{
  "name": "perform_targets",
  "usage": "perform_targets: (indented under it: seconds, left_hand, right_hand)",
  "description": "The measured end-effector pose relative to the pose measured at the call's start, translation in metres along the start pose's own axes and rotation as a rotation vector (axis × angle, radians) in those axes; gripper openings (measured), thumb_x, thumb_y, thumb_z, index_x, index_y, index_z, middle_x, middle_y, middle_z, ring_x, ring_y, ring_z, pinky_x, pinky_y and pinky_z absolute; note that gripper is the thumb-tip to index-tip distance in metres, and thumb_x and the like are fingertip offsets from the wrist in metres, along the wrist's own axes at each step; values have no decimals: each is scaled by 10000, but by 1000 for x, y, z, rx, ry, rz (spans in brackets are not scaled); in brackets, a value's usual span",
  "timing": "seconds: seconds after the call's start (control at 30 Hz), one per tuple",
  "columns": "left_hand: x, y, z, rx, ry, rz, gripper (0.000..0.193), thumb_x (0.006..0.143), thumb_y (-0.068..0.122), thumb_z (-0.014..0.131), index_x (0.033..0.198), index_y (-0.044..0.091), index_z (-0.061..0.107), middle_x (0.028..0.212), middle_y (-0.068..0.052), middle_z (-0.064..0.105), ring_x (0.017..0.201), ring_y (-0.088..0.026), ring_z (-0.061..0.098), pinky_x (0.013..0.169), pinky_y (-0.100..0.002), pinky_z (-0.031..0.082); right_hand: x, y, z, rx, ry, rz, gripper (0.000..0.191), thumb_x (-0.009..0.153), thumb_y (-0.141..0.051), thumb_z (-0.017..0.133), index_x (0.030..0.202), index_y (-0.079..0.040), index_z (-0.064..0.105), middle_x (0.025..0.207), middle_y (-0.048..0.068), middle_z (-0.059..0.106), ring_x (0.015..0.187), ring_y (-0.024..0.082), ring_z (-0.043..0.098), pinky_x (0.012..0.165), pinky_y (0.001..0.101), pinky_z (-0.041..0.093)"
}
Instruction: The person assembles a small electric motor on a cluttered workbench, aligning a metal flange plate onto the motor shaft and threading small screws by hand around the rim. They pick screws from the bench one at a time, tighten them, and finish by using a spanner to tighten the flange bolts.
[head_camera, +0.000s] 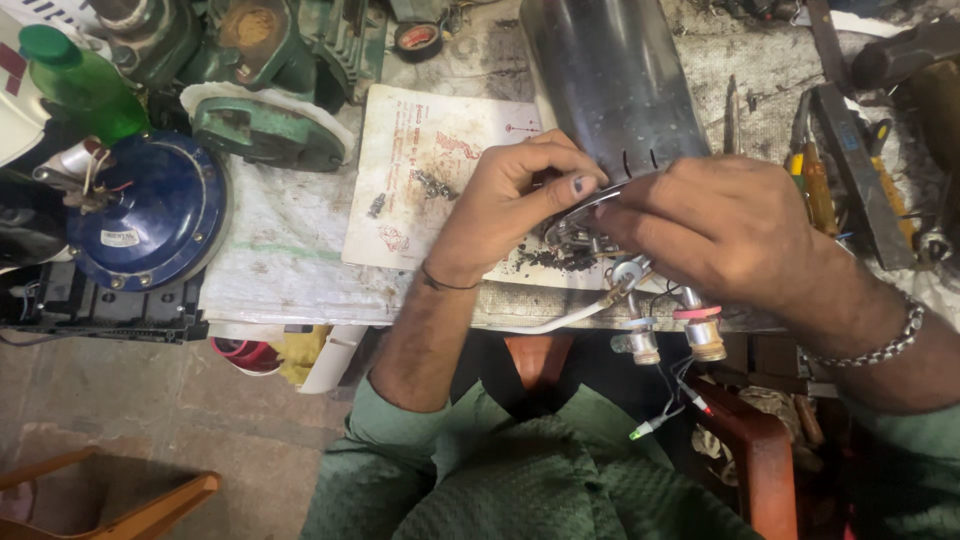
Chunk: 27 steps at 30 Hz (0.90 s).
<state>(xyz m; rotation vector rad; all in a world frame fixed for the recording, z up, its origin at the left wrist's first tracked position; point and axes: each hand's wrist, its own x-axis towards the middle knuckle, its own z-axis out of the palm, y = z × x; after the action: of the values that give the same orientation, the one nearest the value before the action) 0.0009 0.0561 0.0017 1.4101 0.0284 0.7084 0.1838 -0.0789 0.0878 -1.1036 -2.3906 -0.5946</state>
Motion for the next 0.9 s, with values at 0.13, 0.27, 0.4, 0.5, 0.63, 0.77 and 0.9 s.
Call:
perform_targets:
  seconds: [0.13, 0.27, 0.4, 0.5, 0.63, 0.77, 0.9]
  left_hand:
    - [-2, 7, -6, 141, -44, -17, 144, 1038, 26, 678, 1158, -15, 747, 1024, -2, 645, 921, -80, 568, 813, -227, 472]
    - [0, 6, -5, 143, -32, -31, 132, 1036, 26, 680, 1139, -19, 750, 1016, -6, 645, 932, -84, 587, 831, -229, 489]
    - [2, 0, -3, 107, -7, -39, 113, 1031, 30, 682, 1106, -31, 740, 1021, -12, 641, 945, -93, 608, 842, -237, 504]
    - [1, -4, -2, 87, 0, -6, 119, 1042, 40, 676, 1114, -42, 725, 1037, -17, 632, 977, -98, 601, 880, -240, 504]
    - [1, -7, -2, 100, 9, -4, 122, 1043, 53, 673, 1105, -39, 724, 1024, -17, 641, 967, -101, 621, 881, -244, 520]
    - [0, -7, -1, 90, 13, 0, 121, 1044, 59, 676, 1096, -37, 726, 1015, -18, 636, 948, -96, 610, 856, -245, 514]
    - [1, -10, 1, 114, 37, 13, 124, 1034, 67, 689, 1090, -37, 728, 1013, -21, 638, 956, -97, 604, 861, -244, 510]
  right_hand:
    - [2, -1, -1, -15, 18, -66, 149, 821, -139, 774, 963, -97, 790, 895, 12, 726, 684, 92, 641, 505, 248, 511]
    - [6, -3, -4, -24, -3, -10, 122, 894, -157, 812, 984, -77, 791, 929, 30, 733, 700, 94, 623, 525, 264, 508]
    - [5, -2, -6, 1, 1, -23, 118, 879, -146, 812, 975, -80, 794, 903, 5, 722, 701, 108, 625, 518, 277, 494]
    - [4, -2, -4, -43, -27, -45, 182, 824, -129, 797, 1004, -107, 816, 912, -16, 742, 680, 88, 614, 501, 257, 485]
    - [4, -2, 2, -11, 47, -3, 196, 891, -220, 837, 911, -46, 749, 881, 37, 715, 716, 89, 626, 525, 254, 497]
    - [2, -1, 2, -45, 19, -68, 93, 884, -132, 821, 960, -89, 788, 867, 12, 727, 679, 77, 617, 496, 252, 471]
    - [-3, -1, 2, -4, 37, -32, 124, 874, -142, 816, 871, -43, 742, 836, 49, 708, 659, 109, 615, 487, 276, 476]
